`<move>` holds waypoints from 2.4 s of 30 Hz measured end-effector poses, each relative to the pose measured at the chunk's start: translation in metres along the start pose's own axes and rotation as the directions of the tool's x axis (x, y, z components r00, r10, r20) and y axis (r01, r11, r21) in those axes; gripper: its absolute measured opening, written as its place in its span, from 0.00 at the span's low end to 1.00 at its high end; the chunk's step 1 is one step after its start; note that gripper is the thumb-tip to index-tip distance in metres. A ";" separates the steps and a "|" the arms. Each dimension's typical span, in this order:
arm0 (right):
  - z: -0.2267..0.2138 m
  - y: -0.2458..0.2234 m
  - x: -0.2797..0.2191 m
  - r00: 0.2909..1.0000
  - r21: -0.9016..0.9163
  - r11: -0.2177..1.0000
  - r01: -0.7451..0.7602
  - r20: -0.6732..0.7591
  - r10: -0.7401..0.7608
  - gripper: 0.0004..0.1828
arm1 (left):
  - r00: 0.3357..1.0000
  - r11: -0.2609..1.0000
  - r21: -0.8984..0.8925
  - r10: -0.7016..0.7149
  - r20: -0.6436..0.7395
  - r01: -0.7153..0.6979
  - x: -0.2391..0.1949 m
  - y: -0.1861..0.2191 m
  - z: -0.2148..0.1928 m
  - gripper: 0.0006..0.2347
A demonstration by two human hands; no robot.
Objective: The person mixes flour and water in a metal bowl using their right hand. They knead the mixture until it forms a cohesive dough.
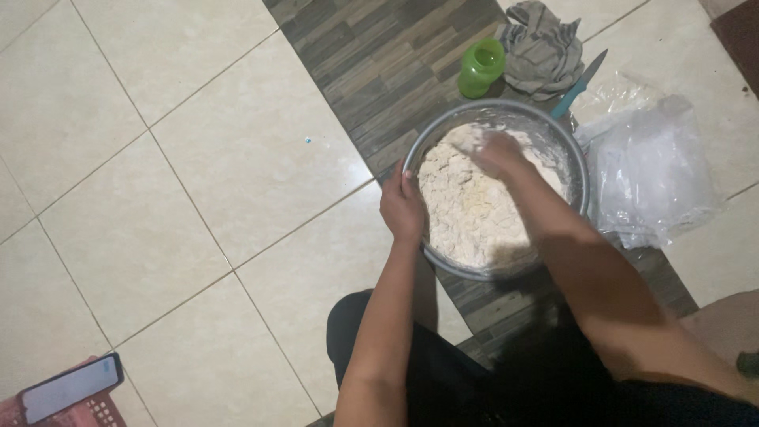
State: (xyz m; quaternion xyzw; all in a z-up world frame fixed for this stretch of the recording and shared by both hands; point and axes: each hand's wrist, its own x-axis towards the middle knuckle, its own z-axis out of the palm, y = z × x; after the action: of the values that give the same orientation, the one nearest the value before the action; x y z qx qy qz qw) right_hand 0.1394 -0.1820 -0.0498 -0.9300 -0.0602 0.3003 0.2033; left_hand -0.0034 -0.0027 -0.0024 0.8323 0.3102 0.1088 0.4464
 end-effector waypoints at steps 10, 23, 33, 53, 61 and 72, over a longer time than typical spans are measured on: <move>0.039 -0.036 -0.123 0.931 -0.511 0.779 0.364 0.228 -0.285 0.41 | 0.991 0.958 -0.255 -0.126 0.040 0.132 0.009 0.010 -0.004 0.15; -0.007 0.008 -0.024 0.988 -0.277 0.949 -0.151 -0.003 0.156 0.26 | 0.993 0.966 -0.231 -0.118 0.019 0.119 0.008 0.002 0.004 0.15; 0.001 -0.018 -0.122 0.858 -0.283 0.811 0.512 0.213 -0.467 0.49 | 0.960 0.732 -0.624 -0.172 0.220 0.274 0.012 -0.025 0.013 0.17; -0.032 -0.012 -0.076 0.952 -0.510 0.807 0.300 0.210 -0.221 0.50 | 0.981 0.922 -0.337 -0.176 0.080 0.192 0.009 -0.007 0.003 0.15; -0.019 0.044 -0.079 0.949 -0.681 0.661 0.316 0.240 -0.206 0.47 | 0.991 0.938 -0.324 -0.097 0.088 0.121 0.008 -0.013 0.005 0.16; 0.048 0.044 0.006 0.984 -0.201 0.965 -0.169 0.019 0.177 0.28 | 0.989 0.936 -0.317 -0.145 0.039 0.150 0.008 -0.006 0.012 0.16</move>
State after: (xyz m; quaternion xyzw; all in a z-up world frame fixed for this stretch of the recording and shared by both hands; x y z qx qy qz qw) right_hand 0.1164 -0.2039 -0.1065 -0.9417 -0.0122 0.3263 0.0813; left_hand 0.0057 -0.0035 -0.0147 0.7244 0.3464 0.1175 0.5843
